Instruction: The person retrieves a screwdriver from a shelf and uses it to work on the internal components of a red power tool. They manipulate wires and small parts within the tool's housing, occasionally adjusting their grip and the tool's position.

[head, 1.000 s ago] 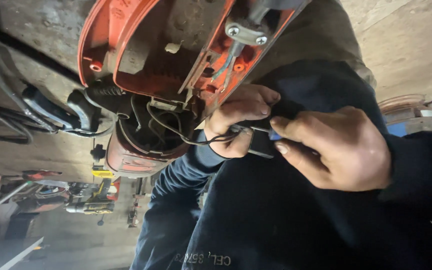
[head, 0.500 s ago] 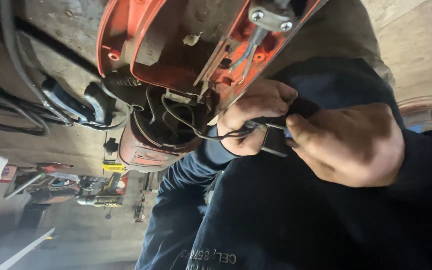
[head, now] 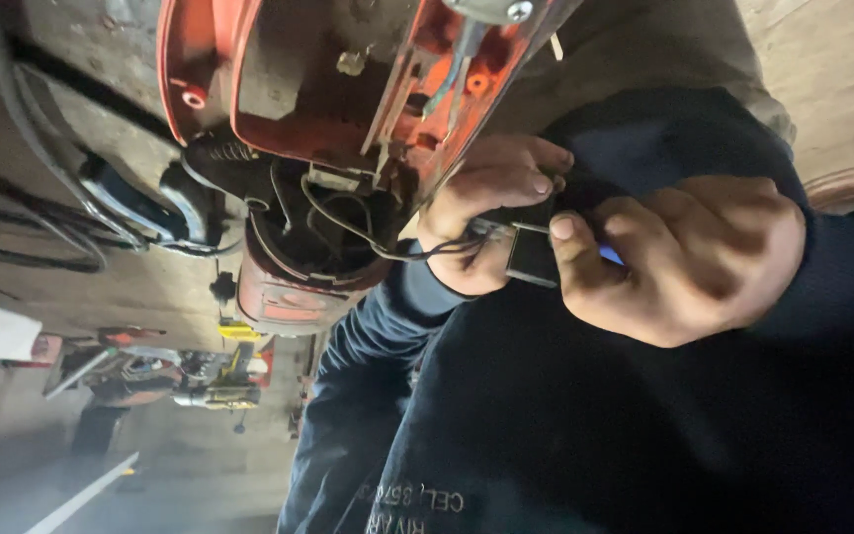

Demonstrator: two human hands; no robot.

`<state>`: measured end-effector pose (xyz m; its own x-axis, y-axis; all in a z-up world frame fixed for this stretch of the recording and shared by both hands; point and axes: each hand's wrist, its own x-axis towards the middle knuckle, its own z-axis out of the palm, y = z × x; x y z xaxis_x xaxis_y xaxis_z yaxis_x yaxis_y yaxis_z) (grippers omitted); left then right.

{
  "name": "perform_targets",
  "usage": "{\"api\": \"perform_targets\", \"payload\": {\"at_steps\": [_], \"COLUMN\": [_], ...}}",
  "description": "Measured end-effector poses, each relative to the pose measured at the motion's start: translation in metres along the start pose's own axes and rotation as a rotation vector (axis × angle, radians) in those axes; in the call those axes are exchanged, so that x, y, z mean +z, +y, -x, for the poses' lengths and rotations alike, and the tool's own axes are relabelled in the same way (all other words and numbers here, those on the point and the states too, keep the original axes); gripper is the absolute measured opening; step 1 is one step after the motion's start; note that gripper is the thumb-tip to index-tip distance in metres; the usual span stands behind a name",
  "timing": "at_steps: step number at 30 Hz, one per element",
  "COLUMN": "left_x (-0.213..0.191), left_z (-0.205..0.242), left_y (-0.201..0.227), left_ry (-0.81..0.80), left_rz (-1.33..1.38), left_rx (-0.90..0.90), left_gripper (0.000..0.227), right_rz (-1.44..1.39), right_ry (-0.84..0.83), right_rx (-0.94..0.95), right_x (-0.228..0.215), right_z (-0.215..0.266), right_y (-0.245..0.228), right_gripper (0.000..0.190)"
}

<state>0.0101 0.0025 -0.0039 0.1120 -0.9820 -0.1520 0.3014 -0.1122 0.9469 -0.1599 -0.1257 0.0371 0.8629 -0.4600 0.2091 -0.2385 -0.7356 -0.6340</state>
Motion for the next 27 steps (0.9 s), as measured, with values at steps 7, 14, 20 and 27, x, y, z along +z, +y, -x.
{"api": "perform_targets", "payload": {"at_steps": [7, 14, 20, 27], "left_x": [0.007, 0.025, 0.037, 0.034], "left_z": [0.003, 0.026, 0.023, 0.017], "left_y": [0.0, -0.003, 0.013, 0.036], "left_ry": [0.034, 0.186, 0.33, 0.385], "left_rz": [0.025, 0.176, 0.417, 0.737], "left_rx": [-0.075, -0.163, -0.236, -0.258], "left_gripper": [0.04, 0.032, 0.029, 0.039], "right_rz": [-0.068, -0.592, -1.064, -1.016], "right_ry": [-0.162, -0.419, -0.509, -0.59], "right_rx": [-0.076, 0.507, 0.874, 0.899], "right_x": [-0.018, -0.044, -0.061, -0.063], "right_z": [-0.007, -0.023, 0.0, 0.016], "right_y": [0.012, -0.004, 0.004, -0.003], "right_gripper": [0.008, 0.034, 0.038, 0.038]}}
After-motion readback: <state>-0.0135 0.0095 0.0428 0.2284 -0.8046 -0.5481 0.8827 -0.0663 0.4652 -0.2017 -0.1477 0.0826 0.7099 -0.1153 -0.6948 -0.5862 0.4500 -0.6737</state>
